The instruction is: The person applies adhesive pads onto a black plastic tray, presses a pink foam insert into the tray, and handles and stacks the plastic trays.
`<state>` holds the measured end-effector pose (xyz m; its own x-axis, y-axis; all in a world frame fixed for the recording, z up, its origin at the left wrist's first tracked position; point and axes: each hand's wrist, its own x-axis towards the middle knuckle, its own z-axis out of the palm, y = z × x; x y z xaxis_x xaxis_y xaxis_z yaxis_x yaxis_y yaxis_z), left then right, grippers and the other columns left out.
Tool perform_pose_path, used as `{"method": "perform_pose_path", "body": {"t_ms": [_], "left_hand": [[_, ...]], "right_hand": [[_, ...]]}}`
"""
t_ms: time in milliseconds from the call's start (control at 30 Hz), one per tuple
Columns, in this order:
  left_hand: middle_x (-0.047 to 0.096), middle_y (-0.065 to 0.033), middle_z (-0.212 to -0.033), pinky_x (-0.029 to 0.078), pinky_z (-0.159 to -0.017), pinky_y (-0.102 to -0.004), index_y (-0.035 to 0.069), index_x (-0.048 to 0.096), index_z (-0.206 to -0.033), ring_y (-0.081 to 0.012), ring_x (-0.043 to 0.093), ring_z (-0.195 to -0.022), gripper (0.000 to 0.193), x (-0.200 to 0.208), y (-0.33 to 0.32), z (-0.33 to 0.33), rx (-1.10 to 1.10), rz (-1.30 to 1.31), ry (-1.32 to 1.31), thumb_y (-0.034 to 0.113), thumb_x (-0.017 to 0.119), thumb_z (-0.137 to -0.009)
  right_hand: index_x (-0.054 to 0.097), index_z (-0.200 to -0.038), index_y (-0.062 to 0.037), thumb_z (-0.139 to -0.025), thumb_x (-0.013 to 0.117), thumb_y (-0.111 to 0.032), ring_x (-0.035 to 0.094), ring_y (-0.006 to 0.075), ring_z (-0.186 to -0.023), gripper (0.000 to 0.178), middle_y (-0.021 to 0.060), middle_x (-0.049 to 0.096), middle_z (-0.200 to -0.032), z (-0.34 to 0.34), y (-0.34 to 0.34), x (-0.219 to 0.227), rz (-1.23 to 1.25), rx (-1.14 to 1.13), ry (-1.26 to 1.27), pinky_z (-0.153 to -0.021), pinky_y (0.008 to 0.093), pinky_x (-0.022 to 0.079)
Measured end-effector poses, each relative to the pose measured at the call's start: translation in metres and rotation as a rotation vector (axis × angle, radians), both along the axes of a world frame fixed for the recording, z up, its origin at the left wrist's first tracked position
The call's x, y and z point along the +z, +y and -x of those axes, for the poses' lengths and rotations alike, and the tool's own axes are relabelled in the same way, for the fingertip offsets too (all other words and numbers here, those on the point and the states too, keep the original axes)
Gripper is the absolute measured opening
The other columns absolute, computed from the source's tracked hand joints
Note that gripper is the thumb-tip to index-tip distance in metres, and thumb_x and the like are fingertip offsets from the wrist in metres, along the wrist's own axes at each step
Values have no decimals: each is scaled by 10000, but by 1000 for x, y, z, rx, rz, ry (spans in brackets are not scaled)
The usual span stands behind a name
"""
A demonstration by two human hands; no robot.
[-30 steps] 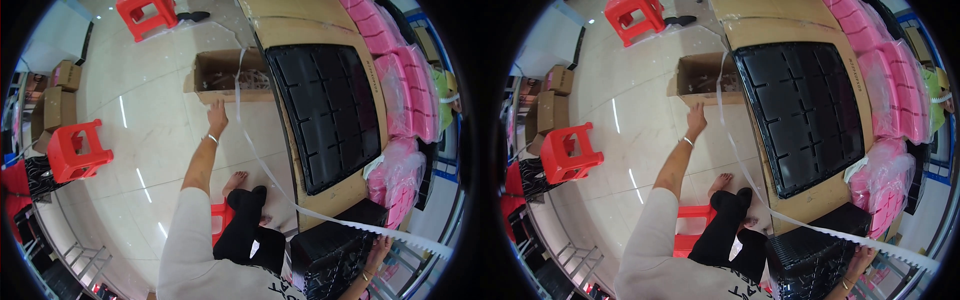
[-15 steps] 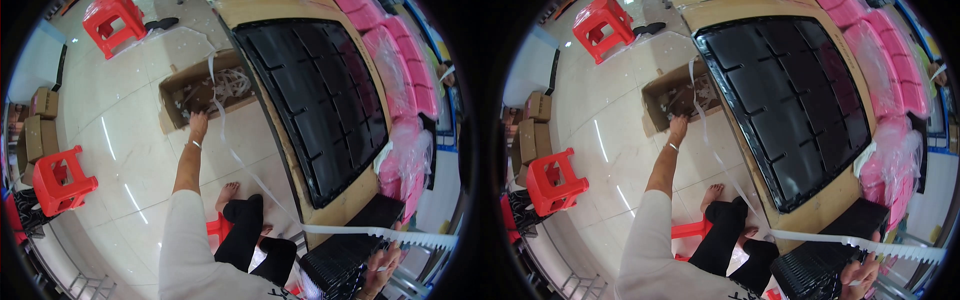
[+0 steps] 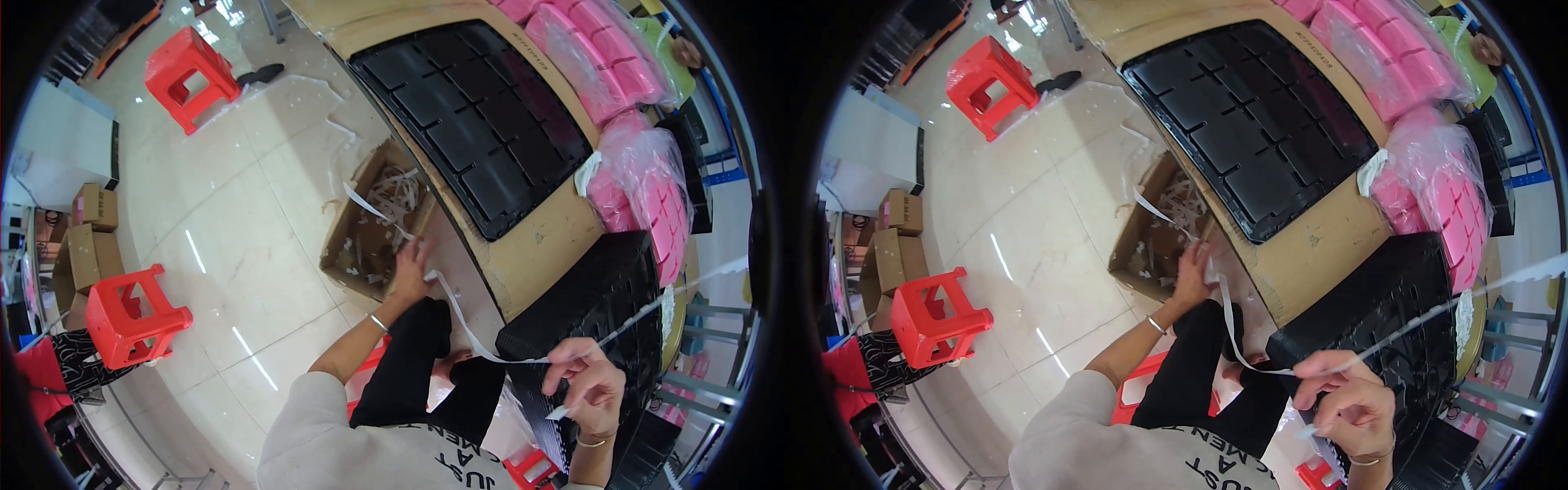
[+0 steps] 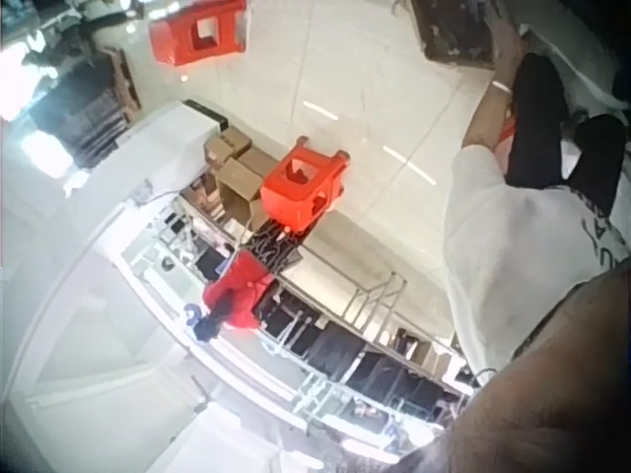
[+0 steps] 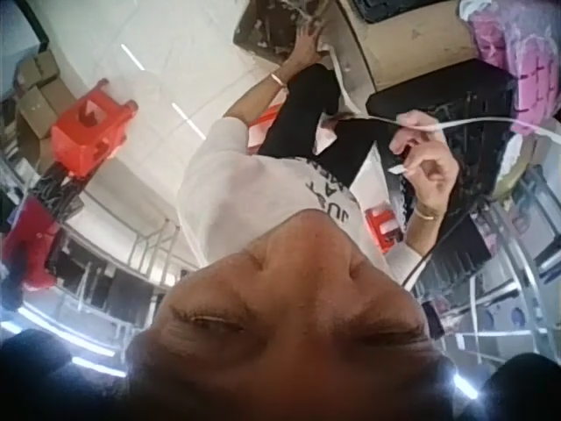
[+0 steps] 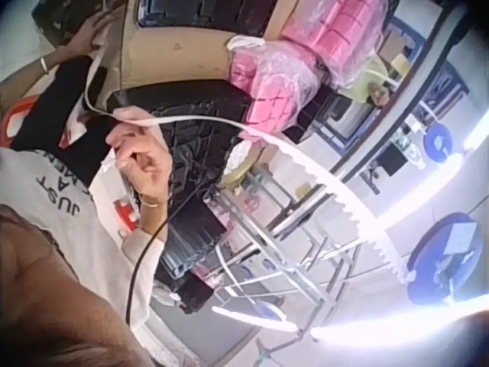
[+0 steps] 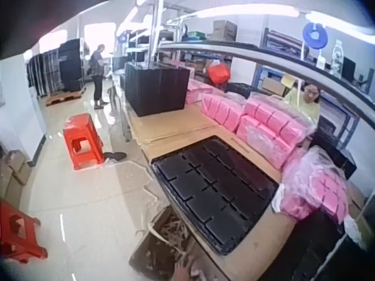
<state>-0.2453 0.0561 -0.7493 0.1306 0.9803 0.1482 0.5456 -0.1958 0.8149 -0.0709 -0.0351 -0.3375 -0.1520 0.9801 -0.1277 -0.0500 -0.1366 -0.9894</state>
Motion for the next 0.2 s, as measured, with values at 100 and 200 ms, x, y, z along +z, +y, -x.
{"method": "perform_pose_path", "body": {"t_ms": [100,200], "left_hand": [[448,-193,-1411,316,-1109,-535,156,556,-1340,-403,423,-1320,698,36,-23,-1,-239,-182,-9,117,800,-687],[430,-130,-1445,106,-1181,-607,190,605,-1277,-397,275,-1449,495,59,-54,16,-989,254,-114,205,737,-800]], "right_hand": [[630,-799,-21,-863,758,-169,633,238,-852,206,239,607,-1152,7,-32,9,-71,45,-25,-787,354,529],[574,-957,-22,-916,713,-251,611,233,-943,271,236,606,-1155,-1,-63,1,-131,4,-21,-858,360,503]]}}
